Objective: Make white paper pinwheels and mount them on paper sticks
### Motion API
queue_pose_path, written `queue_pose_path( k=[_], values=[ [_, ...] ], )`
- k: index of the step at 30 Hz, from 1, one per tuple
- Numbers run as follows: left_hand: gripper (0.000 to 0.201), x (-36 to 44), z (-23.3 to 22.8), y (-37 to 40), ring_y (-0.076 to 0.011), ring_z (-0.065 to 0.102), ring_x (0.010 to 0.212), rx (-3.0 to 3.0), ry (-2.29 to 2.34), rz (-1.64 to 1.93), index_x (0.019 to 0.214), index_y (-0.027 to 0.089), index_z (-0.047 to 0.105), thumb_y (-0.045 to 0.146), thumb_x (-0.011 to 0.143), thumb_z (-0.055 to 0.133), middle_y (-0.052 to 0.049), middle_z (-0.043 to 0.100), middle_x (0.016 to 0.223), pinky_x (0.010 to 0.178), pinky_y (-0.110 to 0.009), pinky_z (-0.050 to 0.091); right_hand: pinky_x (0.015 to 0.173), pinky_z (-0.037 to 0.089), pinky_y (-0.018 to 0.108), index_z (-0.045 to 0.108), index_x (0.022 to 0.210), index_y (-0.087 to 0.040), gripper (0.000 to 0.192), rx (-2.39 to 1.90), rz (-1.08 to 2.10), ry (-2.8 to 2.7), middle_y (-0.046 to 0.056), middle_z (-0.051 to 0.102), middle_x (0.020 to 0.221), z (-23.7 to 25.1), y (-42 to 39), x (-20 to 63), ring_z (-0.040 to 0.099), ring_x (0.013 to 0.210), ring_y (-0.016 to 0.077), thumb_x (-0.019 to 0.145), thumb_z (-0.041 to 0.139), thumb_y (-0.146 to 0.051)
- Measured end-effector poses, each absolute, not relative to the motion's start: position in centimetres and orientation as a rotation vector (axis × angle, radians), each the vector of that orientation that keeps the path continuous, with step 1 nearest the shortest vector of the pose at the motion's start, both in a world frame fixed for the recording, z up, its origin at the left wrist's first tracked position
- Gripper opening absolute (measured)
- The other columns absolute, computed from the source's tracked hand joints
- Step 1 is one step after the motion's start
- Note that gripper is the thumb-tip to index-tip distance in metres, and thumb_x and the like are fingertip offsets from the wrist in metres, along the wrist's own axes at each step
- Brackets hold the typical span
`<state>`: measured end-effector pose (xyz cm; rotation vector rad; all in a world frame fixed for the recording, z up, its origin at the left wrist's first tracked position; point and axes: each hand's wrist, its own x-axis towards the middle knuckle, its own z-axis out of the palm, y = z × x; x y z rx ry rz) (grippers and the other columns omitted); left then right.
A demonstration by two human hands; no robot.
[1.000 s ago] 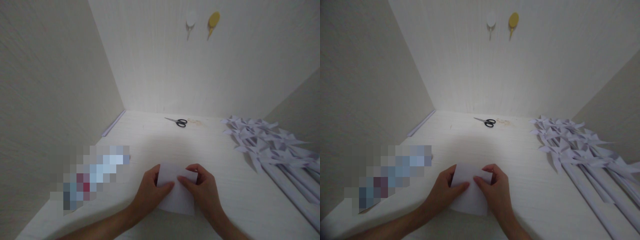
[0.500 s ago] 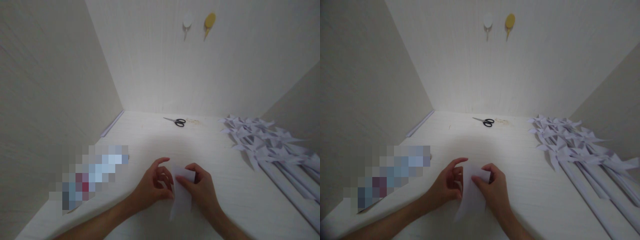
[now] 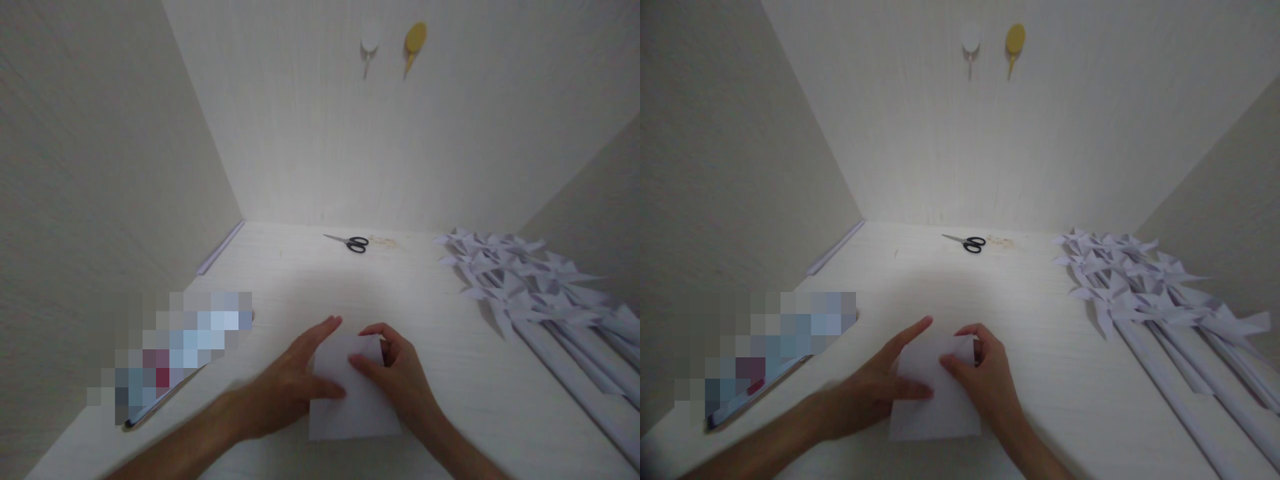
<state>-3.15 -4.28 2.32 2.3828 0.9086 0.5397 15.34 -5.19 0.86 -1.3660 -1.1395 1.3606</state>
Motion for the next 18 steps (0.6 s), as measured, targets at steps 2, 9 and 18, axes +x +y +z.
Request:
queue_pose_path(
  k=[2,9,18],
  values=[
    [0.019,-3.3,2.8,-4.3,-0.0244,0.015,0.125,2.516,0.822,0.515,0.084,0.031,0.061,0.019,0.073,0.051,0.004,0.024,0.136,0.099,-0.050,0.008,0.039,0.035,0.020,0.044,0.083,-0.020,0.030,-1.356,1.388,-1.124,-0.006,0.054,0.051,1.1,-5.2,15.2,0.047,0.042,0.0092,0.059,0.062,-0.023],
    [0.025,-4.1,2.8,-5.2,-0.0243,0.005,0.126,3.044,0.862,0.596,0.091,0.038,0.055,0.021,0.074,0.051,0.004,0.040,0.127,0.090,-0.060,-0.012,0.040,0.037,0.020,0.044,0.081,-0.020,0.029,-1.352,1.416,-1.101,-0.005,0.057,0.052,1.3,-5.3,15.2,0.049,0.042,0.0097,0.059,0.063,-0.023],
    [0.017,-3.2,3.9,-4.3,-0.0078,0.052,0.093,3.011,0.409,0.727,0.087,0.016,0.058,0.014,0.079,0.043,0.001,0.065,0.093,0.098,-0.024,0.022,0.039,0.035,0.019,0.045,0.079,-0.019,0.026,-1.349,1.412,-1.144,-0.004,0.057,0.052,0.5,-5.0,15.2,0.048,0.042,0.0087,0.062,0.062,-0.029]
  ],
)
